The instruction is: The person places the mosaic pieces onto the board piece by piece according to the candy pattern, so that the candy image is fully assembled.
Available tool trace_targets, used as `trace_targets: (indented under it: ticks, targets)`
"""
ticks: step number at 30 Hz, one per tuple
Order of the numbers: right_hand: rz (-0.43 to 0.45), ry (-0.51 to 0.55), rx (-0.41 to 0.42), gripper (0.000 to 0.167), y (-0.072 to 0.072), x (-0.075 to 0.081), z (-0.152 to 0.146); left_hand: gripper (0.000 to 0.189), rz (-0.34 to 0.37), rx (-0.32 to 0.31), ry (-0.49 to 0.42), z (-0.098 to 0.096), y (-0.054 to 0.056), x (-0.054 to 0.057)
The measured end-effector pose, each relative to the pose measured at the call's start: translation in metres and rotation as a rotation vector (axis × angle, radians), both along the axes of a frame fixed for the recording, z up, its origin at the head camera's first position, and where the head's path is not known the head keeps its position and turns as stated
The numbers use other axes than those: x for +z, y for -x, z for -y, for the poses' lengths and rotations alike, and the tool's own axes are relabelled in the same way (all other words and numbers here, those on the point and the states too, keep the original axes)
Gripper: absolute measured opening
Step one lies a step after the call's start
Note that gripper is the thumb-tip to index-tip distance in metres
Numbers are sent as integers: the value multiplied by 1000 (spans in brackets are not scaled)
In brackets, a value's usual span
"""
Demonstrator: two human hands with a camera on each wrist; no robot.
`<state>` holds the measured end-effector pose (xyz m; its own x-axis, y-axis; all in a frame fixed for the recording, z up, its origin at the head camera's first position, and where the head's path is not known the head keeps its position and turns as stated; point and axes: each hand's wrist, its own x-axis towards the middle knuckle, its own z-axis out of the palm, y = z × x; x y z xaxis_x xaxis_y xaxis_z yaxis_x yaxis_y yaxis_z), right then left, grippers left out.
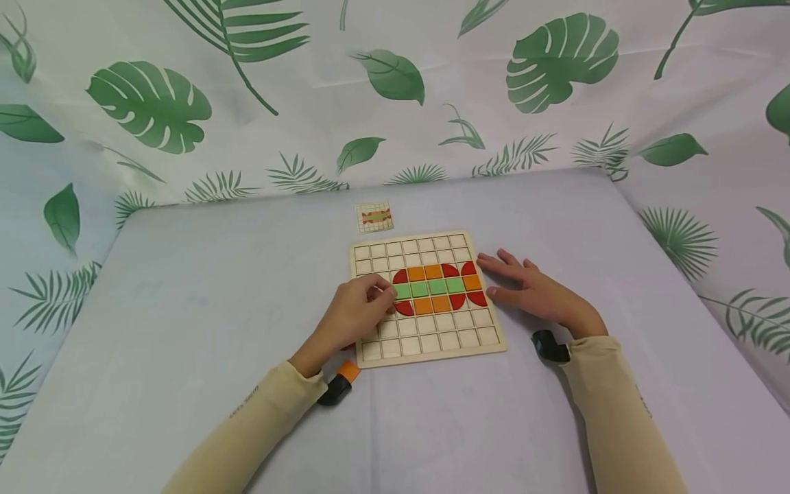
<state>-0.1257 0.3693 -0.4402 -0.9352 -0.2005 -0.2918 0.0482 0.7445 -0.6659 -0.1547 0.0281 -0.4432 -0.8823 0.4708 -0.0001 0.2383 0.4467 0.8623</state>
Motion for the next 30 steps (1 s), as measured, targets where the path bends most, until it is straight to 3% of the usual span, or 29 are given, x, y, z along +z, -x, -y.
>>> trace_targets:
  ticks: [13, 23, 30]
  targets:
    - [2, -4, -3, 76, 0, 3, 1, 27, 222, -51, -71, 11, 7, 16]
    - [32, -17, -26, 78, -1, 5, 3, 48, 241, -42, -83, 38, 21, 29]
    - [36, 10, -28, 78, -3, 3, 3, 69, 212, -36, -58, 54, 26, 40]
